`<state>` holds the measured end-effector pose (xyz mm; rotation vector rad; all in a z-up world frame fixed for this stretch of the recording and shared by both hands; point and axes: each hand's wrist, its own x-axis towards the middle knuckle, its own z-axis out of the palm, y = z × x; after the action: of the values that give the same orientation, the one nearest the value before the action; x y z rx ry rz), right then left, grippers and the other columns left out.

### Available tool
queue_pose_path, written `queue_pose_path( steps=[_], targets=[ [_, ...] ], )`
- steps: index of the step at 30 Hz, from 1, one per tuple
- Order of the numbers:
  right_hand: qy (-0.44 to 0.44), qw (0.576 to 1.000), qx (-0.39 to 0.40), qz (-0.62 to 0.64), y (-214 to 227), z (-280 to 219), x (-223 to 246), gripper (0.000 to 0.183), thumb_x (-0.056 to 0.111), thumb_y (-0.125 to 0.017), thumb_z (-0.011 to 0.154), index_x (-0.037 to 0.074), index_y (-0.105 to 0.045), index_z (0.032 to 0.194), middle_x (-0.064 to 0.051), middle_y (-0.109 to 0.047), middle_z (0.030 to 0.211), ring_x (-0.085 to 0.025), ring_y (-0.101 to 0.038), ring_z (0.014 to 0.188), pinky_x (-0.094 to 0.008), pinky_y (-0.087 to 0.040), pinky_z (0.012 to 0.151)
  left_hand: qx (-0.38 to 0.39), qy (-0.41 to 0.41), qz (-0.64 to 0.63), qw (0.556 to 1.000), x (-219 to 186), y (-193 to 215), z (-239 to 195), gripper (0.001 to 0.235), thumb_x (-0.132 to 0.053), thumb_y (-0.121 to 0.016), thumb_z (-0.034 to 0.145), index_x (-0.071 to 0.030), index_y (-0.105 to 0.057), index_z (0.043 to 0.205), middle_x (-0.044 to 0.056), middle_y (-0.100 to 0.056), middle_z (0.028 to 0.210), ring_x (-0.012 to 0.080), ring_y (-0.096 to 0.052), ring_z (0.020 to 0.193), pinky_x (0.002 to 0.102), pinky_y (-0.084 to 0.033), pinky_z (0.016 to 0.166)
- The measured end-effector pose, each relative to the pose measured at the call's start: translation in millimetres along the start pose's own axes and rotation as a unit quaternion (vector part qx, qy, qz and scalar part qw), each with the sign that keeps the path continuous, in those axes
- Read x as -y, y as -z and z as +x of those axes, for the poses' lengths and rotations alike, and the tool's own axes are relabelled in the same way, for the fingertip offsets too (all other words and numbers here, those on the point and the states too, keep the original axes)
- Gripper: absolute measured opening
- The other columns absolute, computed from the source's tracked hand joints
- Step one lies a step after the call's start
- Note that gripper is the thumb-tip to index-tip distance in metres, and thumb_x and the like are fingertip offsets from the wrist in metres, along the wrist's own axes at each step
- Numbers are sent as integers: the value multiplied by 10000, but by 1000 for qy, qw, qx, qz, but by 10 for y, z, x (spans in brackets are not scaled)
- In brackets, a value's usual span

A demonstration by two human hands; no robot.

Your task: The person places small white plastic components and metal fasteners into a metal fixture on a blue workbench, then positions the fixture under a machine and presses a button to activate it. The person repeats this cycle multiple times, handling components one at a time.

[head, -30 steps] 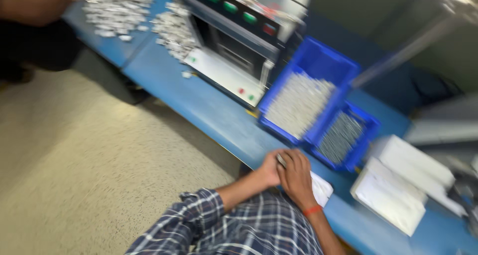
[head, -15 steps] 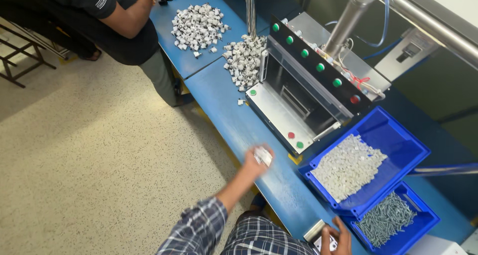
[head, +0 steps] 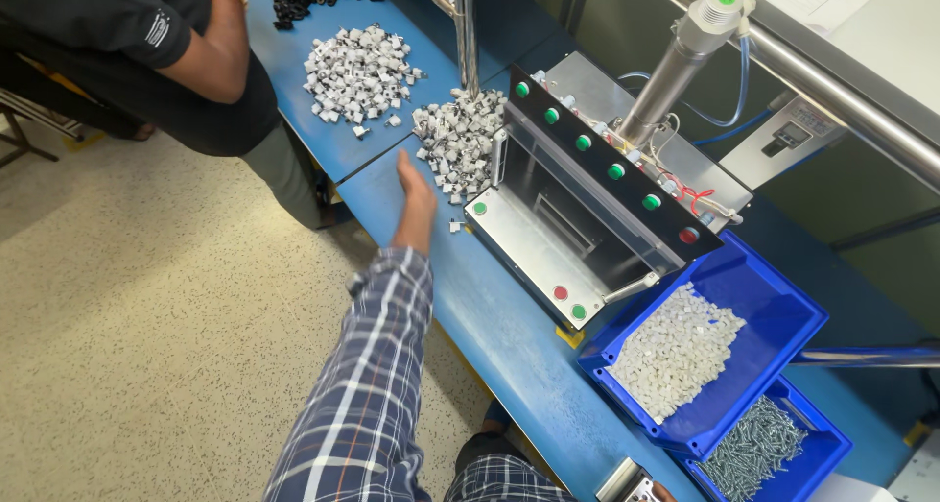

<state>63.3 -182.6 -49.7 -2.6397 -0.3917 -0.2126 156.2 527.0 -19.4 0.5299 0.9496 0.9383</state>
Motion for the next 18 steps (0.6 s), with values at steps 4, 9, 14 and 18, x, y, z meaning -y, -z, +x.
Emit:
queue_pose_path(
  steps=[4, 9, 14, 18],
  targets=[
    [22, 999, -36, -31, -46, -101, -166, 745, 447, -736, 674, 29, -655, 1286, -231, -660, 1163, -379, -664, 1010, -519, -525, 999, -103, -312, 339, 881, 1078, 795, -1114, 267, -265, -595, 993, -19, -595, 1098, 168, -700, 1029, 318, -672, 939, 453, -524, 821],
    [90, 991, -68, -77, 124, -347, -476, 811, 541, -743, 622, 39, -673, 1256, -236, -658, 1138, -405, -646, 1024, -555, -513, 1023, 199, -177, 498, 825, 2170, 1545, -3118, 79, -171, -685, 928, -94, -704, 932, 70, -723, 802, 214, -705, 735, 364, -573, 700],
    [32, 983, 113, -144, 286, -353, -423, 1110, 519, -958, 398, 134, -602, 1376, -126, -655, 1238, -324, -603, 1146, -630, -405, 1004, 687, -127, 377, 608, 2381, 1723, -4399, 363, -236, -734, 919, -75, -675, 1239, 151, -713, 1246, 319, -654, 1210, 447, -522, 1060],
    [11, 974, 204, -93, 532, -301, -224, 878, 325, -905, 531, 164, -566, 1325, -74, -683, 1167, -265, -617, 1175, -582, -353, 1133, 769, -198, 380, 475, 2526, 1669, -4668, 728, -370, -783, 840, -39, -538, 1441, 229, -533, 1490, 420, -462, 1434, 539, -326, 1235]
  ],
)
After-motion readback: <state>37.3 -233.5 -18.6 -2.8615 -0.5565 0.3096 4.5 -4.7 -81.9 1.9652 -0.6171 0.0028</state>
